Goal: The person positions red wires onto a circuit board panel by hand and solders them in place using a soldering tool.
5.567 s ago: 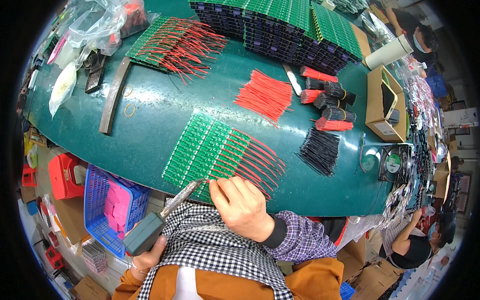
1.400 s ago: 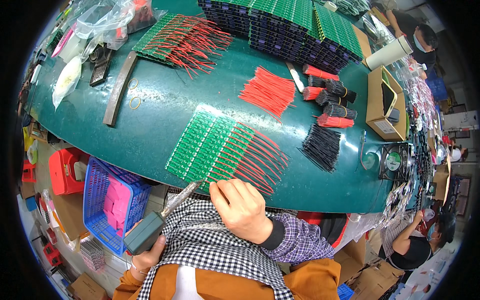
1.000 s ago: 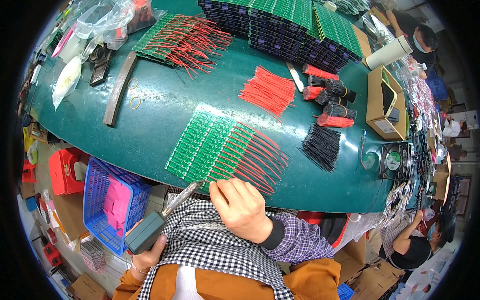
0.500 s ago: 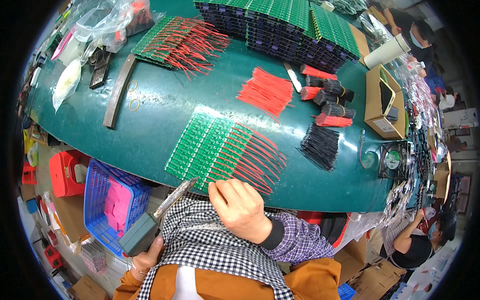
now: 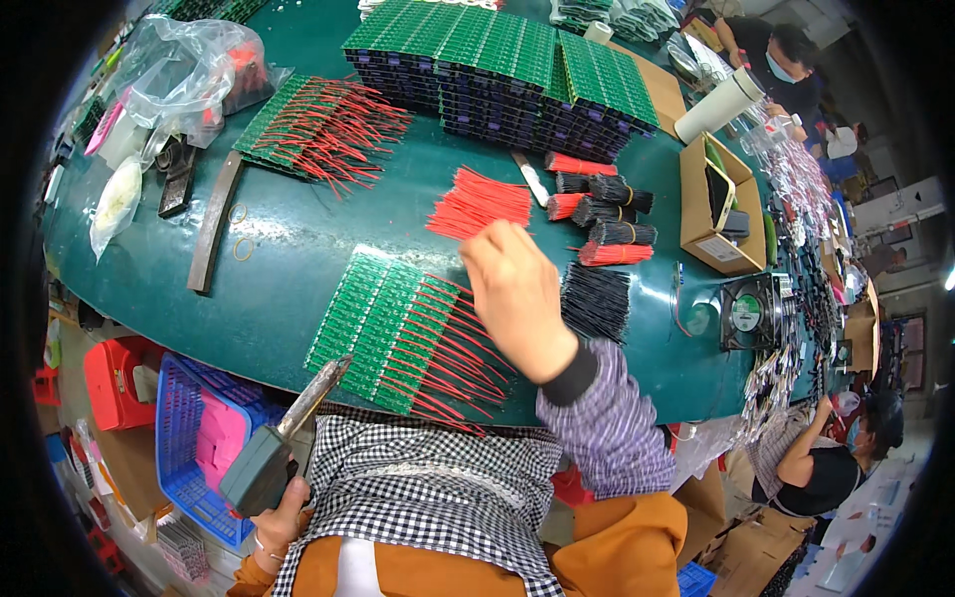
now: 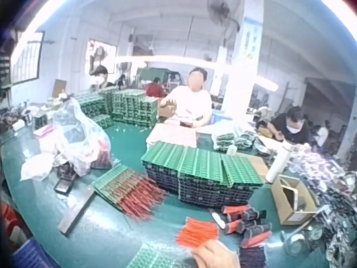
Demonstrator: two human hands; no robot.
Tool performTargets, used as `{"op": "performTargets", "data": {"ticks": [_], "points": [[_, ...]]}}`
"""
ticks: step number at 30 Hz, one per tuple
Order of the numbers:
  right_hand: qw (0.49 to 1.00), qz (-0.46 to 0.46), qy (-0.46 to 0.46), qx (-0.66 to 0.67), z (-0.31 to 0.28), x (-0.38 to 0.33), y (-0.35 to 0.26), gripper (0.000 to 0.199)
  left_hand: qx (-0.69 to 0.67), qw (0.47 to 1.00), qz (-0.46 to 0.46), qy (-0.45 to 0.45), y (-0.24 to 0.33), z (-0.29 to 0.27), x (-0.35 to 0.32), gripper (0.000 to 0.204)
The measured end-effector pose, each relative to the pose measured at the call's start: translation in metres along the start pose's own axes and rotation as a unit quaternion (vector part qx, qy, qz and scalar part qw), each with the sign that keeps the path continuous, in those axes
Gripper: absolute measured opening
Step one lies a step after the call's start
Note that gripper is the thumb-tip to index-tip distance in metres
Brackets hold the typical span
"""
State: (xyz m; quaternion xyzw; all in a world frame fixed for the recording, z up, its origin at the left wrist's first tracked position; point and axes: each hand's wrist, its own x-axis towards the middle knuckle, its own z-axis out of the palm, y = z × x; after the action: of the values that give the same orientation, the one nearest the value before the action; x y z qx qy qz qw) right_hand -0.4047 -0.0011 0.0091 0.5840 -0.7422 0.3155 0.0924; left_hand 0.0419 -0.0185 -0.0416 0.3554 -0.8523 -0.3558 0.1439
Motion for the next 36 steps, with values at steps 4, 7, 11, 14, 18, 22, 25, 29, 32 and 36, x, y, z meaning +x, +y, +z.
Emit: {"op": "performTargets", "data": {"ticks": [4, 7, 11, 14, 18, 22, 25, 29, 32, 36], "points": [[0.997, 0.023, -0.072, 0.008, 0.025, 0.013, 0.026, 0.008, -0.196, 0.974, -0.109, 0.039, 0.024, -0.003, 0.011, 0.022], [0.994, 0.038, -0.097, -0.009, 0.037, 0.015, 0.029, 0.012, -0.204, 0.970, -0.120, 0.057, 0.026, -0.003, 0.009, 0.022], [0.992, 0.038, -0.111, -0.035, 0.042, 0.014, 0.031, 0.017, -0.096, 0.991, -0.093, 0.027, 0.020, -0.006, 0.005, 0.025], [0.994, 0.007, -0.093, -0.061, 0.043, 0.013, 0.031, 0.016, -0.074, 0.996, -0.057, 0.008, 0.012, -0.005, 0.000, 0.026], [0.994, 0.009, -0.096, -0.060, 0.043, 0.012, 0.033, 0.015, -0.176, 0.978, -0.112, 0.032, 0.020, -0.006, 0.003, 0.025], [0.992, -0.023, -0.099, -0.079, 0.042, 0.013, 0.035, 0.016, -0.118, 0.989, -0.085, 0.024, 0.018, -0.004, 0.000, 0.023], [0.985, -0.067, -0.087, -0.130, 0.041, 0.012, 0.033, 0.015, -0.140, 0.986, -0.089, 0.035, 0.020, -0.004, 0.001, 0.023], [0.984, -0.069, -0.082, -0.144, 0.045, 0.009, 0.036, 0.013, -0.099, 0.991, -0.081, 0.024, 0.016, -0.003, -0.004, 0.023], [0.983, -0.074, -0.078, -0.146, 0.047, 0.007, 0.039, 0.011, -0.127, 0.988, -0.080, 0.041, 0.018, -0.002, -0.003, 0.022], [0.985, -0.069, -0.064, -0.146, 0.044, 0.008, 0.038, 0.009, -0.090, 0.993, -0.062, 0.045, 0.015, 0.000, -0.005, 0.021]]}}
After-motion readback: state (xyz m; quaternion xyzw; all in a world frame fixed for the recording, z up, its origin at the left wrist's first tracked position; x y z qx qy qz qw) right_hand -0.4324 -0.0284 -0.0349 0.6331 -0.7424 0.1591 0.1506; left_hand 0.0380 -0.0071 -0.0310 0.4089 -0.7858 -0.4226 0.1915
